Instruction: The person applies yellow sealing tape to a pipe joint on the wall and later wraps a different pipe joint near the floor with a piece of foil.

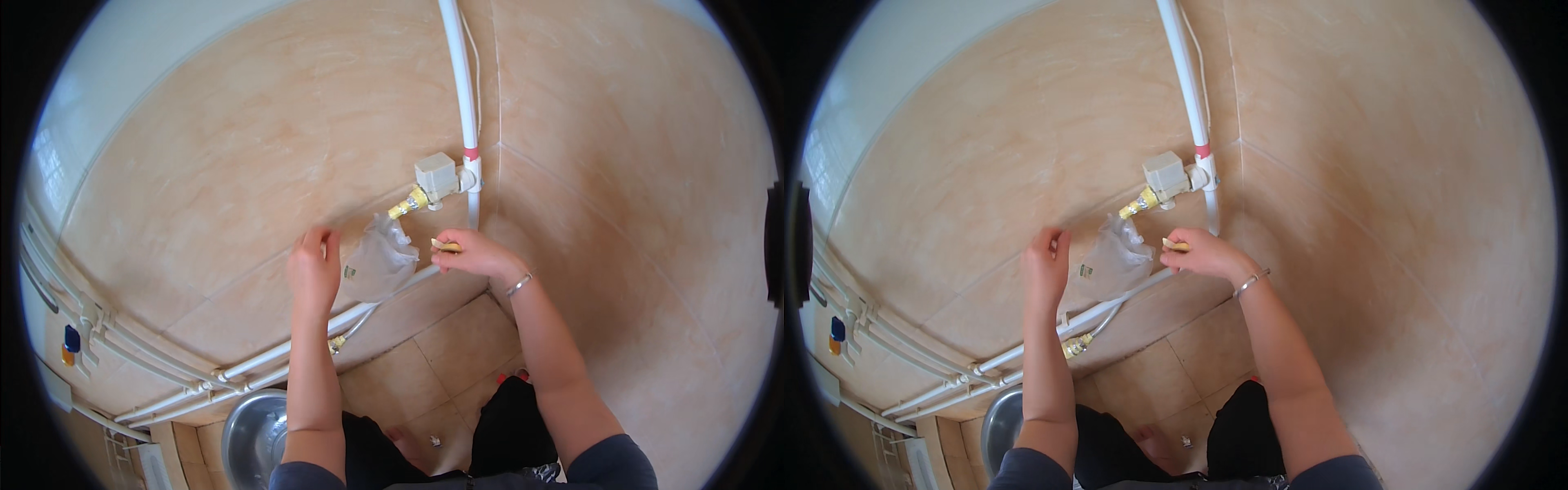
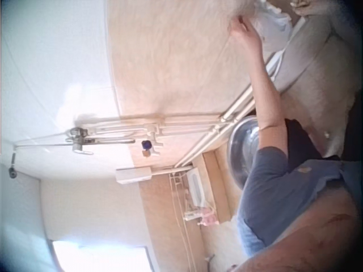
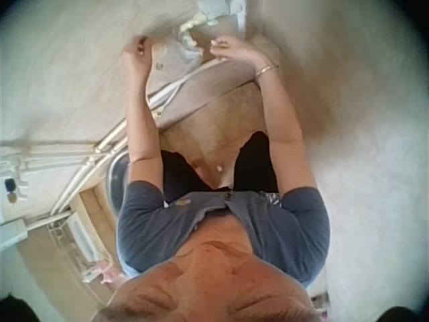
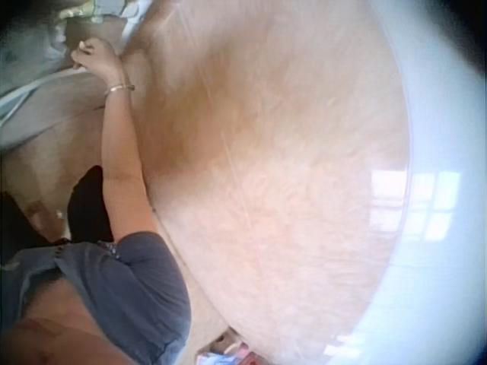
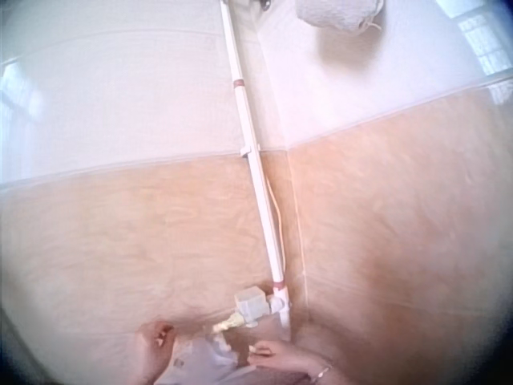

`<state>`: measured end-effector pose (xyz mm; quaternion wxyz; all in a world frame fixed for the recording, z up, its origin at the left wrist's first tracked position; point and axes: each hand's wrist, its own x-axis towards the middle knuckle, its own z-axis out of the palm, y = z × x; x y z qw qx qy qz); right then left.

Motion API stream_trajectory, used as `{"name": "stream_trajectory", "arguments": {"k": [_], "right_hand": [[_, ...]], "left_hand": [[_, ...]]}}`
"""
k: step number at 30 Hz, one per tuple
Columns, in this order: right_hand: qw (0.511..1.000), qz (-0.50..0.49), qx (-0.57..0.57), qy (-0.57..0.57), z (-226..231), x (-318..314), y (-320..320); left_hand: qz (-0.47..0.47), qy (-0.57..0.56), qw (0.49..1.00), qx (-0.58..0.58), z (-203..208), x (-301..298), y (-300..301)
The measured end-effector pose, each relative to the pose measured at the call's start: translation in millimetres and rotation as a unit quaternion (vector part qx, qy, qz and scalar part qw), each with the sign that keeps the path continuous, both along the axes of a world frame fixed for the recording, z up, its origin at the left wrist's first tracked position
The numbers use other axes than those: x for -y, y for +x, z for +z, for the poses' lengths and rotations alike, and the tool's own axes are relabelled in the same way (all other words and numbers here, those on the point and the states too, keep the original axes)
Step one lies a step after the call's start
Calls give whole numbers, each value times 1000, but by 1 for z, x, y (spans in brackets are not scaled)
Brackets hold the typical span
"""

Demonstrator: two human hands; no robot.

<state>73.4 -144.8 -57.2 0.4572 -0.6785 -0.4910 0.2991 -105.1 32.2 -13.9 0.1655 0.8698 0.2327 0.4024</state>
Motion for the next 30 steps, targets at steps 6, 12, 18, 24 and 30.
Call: {"name": "stream_trajectory", "arguments": {"k": [6, 12, 18, 24, 30], "right_hand": [[960, -19, 271, 63, 21, -1, -67], [865, -80, 455, 194, 16, -17, -103], [848, -289, 345, 280, 25, -33, -74], [866, -352, 95, 343, 17, -41, -31], [859, -308, 3, 408, 16, -38, -26]], "left_hand": [[-4, -392, 914, -102, -35, -5, -31], [-173, -600, 779, 56, -35, -1, -19], [-250, -541, 796, 106, 15, 9, 23], [-279, -300, 910, 64, 43, 13, 55], [-274, 54, 960, 16, 44, 0, 72]]}}
